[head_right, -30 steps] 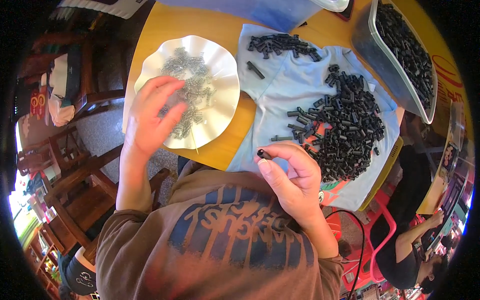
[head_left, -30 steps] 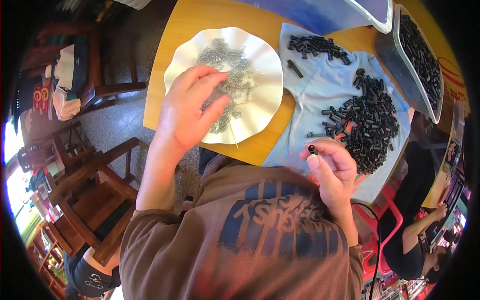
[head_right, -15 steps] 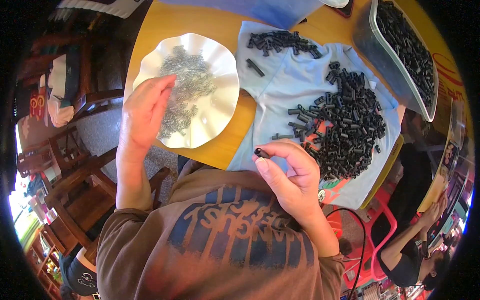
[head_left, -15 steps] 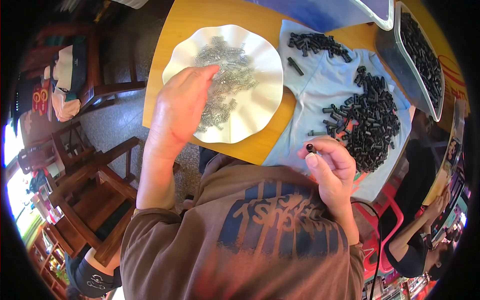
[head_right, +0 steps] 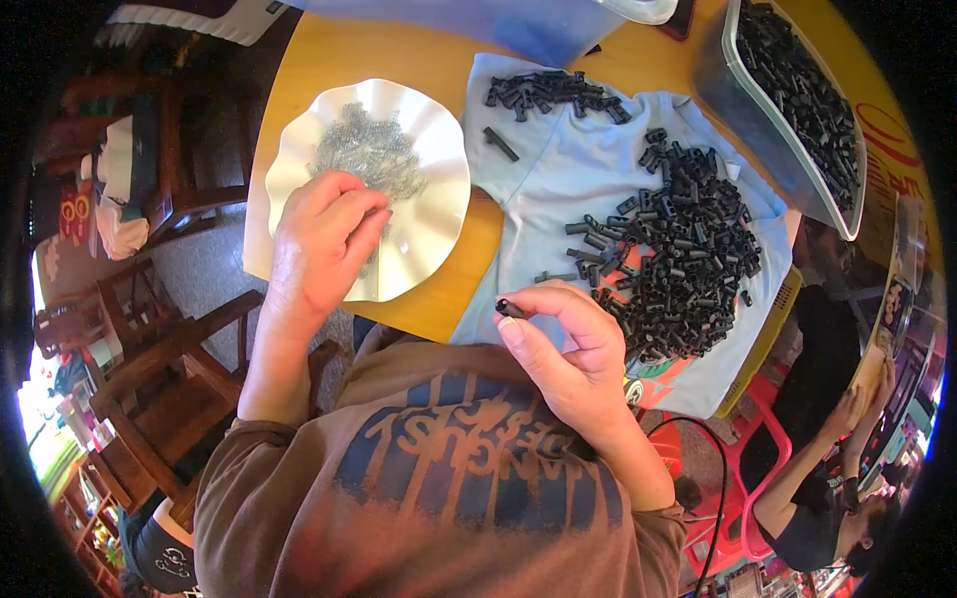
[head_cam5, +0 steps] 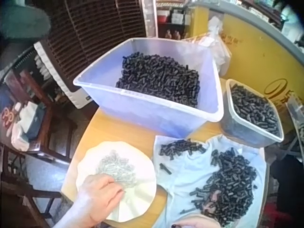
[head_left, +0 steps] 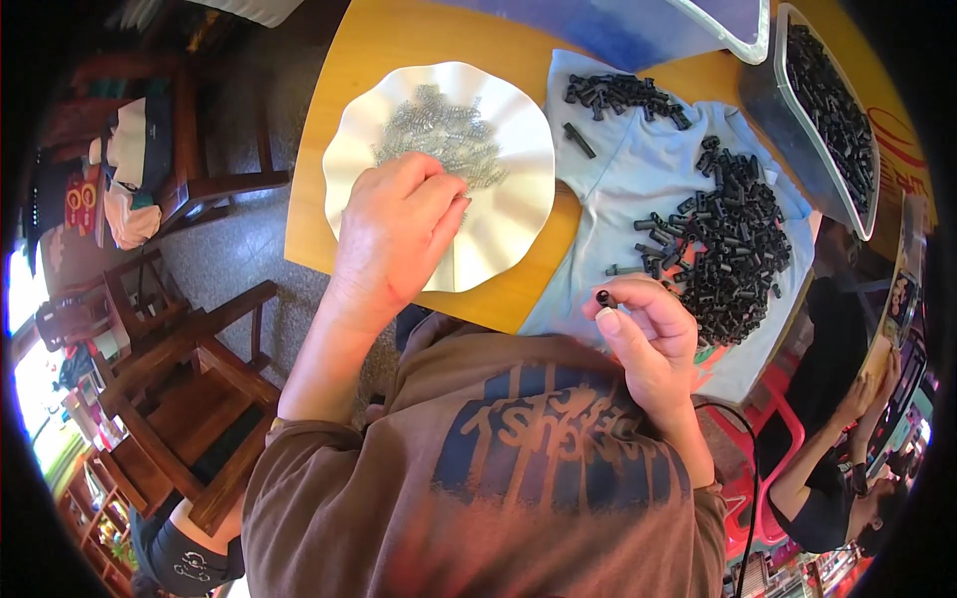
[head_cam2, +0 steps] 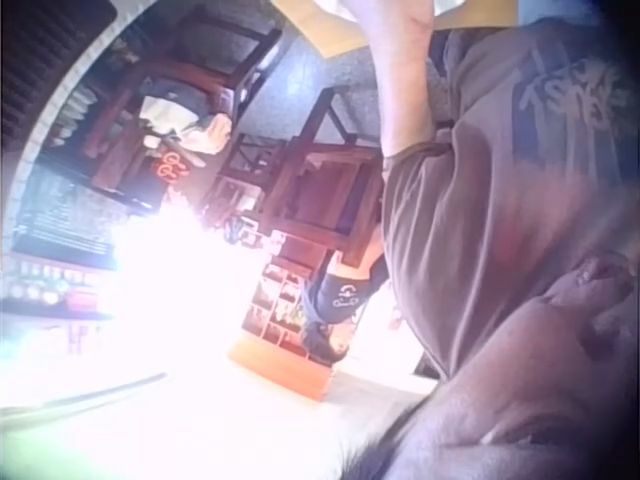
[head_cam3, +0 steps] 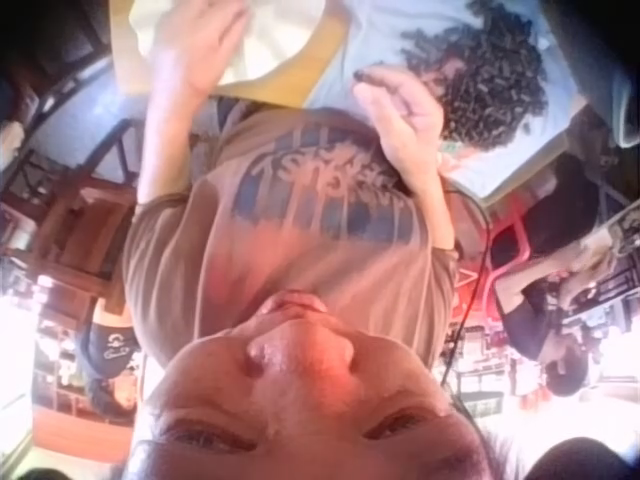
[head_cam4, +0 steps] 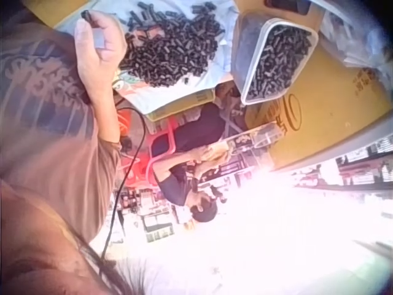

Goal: The person assembles plastic nozzle components by inserting small springs from a plate into the plastic pieces by hand and placing the assembled components onto a cloth.

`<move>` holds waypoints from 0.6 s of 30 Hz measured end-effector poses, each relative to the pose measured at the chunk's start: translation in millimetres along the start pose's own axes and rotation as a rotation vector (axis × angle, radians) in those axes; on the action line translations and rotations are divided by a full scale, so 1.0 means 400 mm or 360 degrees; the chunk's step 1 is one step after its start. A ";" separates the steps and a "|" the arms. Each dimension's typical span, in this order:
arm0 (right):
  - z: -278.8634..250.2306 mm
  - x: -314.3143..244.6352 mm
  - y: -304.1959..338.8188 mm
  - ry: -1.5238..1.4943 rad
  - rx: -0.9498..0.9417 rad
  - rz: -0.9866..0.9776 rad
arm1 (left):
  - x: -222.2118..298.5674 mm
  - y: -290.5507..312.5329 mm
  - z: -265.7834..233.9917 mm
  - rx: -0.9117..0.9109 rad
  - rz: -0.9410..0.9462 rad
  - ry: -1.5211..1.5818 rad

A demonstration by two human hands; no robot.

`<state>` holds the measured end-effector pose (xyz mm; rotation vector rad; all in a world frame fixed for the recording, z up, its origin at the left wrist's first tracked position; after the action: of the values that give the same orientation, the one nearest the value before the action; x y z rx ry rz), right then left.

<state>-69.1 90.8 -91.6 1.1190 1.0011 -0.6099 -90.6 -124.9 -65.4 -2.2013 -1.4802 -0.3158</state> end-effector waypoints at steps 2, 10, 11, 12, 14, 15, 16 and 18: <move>-0.002 0.000 0.000 -0.0012 0.0000 0.0016 | 0.003 -0.005 0.001 -0.0012 0.0006 -0.0042; 0.000 0.000 0.003 -0.0024 -0.0016 0.0023 | 0.021 -0.026 0.014 -0.0128 0.0057 -0.0398; -0.001 0.001 0.003 -0.0029 -0.0015 0.0018 | 0.022 -0.026 0.020 -0.0140 0.0083 -0.0433; -0.001 -0.002 0.002 -0.0006 -0.0023 -0.0035 | 0.025 -0.028 0.024 -0.0153 0.0112 -0.0465; -0.004 -0.008 0.000 0.0012 -0.0025 -0.0092 | 0.038 -0.030 0.004 -0.0030 0.0133 -0.0413; -0.005 -0.010 0.000 0.0019 -0.0017 -0.0100 | 0.049 -0.028 -0.014 0.0091 0.0148 -0.0355; -0.005 -0.013 -0.001 0.0026 -0.0008 -0.0107 | 0.057 -0.026 -0.018 0.0087 0.0156 -0.0352; 0.003 -0.027 -0.011 0.0006 0.0010 -0.0072 | 0.061 -0.023 -0.040 0.0220 0.0080 0.0007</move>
<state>-77.2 87.4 -83.7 1.1060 1.0307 -0.6480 -88.6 -110.2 -38.6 -2.1230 -1.3985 -0.1957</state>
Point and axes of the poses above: each hand's wrist, its own y-axis away from the middle knuckle, its own z-axis out of the palm, x = y × z, the point moved 8 cm from there along -y, towards the middle knuckle, and after that the axes turned 12 degrees about z, right-handed, at the moved point
